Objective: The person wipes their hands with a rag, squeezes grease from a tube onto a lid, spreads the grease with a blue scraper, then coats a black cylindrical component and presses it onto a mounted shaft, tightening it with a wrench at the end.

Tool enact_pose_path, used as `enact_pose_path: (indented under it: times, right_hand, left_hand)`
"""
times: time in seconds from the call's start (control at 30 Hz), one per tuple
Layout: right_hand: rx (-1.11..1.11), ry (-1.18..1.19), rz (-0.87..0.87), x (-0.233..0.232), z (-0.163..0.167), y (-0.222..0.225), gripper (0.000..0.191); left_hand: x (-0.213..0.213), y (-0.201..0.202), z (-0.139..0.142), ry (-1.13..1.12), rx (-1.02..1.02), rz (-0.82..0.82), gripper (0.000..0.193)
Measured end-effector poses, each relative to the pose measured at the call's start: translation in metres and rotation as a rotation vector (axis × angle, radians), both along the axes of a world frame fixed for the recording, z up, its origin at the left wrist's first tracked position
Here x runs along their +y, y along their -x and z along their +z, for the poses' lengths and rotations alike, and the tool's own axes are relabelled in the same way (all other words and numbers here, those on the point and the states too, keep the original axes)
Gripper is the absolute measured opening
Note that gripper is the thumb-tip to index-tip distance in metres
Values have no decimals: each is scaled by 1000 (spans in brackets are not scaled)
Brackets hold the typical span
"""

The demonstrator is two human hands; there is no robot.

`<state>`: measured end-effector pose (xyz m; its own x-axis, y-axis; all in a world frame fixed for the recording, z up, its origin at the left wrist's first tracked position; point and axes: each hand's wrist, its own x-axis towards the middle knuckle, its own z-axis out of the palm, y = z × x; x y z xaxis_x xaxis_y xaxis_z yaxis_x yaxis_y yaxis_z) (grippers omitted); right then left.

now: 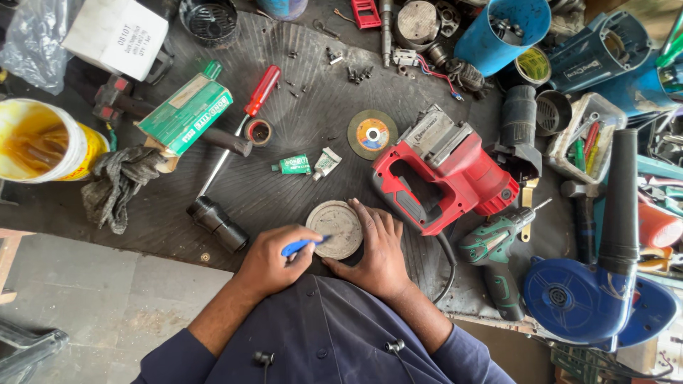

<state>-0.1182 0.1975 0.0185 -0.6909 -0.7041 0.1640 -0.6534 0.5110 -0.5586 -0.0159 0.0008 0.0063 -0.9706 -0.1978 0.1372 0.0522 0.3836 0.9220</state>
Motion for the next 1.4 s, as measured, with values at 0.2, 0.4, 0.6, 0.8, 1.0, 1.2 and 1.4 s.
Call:
enact_pose_path:
  times: [0.2, 0.4, 0.6, 0.8, 1.0, 1.2, 1.4]
  right_hand:
    - [2, -3, 4, 1, -1, 0, 114]
    - [-6, -10, 7, 2, 0, 1, 115]
    - [31, 15, 11, 1, 0, 1, 114]
    - [14, -7, 5, 2, -1, 3, 115]
    - [10, 0, 7, 2, -1, 2, 115]
    - [21, 9, 14, 1, -2, 2, 114]
    - [9, -6, 5, 0, -1, 2, 116]
  left_hand:
    - [0, 2, 6, 3, -52, 28, 20]
    - [0, 2, 8, -14, -42, 29, 19]
    - [-1, 3, 8, 1, 11, -25, 19]
    - [-1, 5, 6, -3, -118, -40, 18]
    - [-2, 4, 1, -16, 16, -38, 17]
    - [-2, 2, 1, 6, -13, 2, 18]
    - [-2, 4, 7, -14, -97, 23, 19]
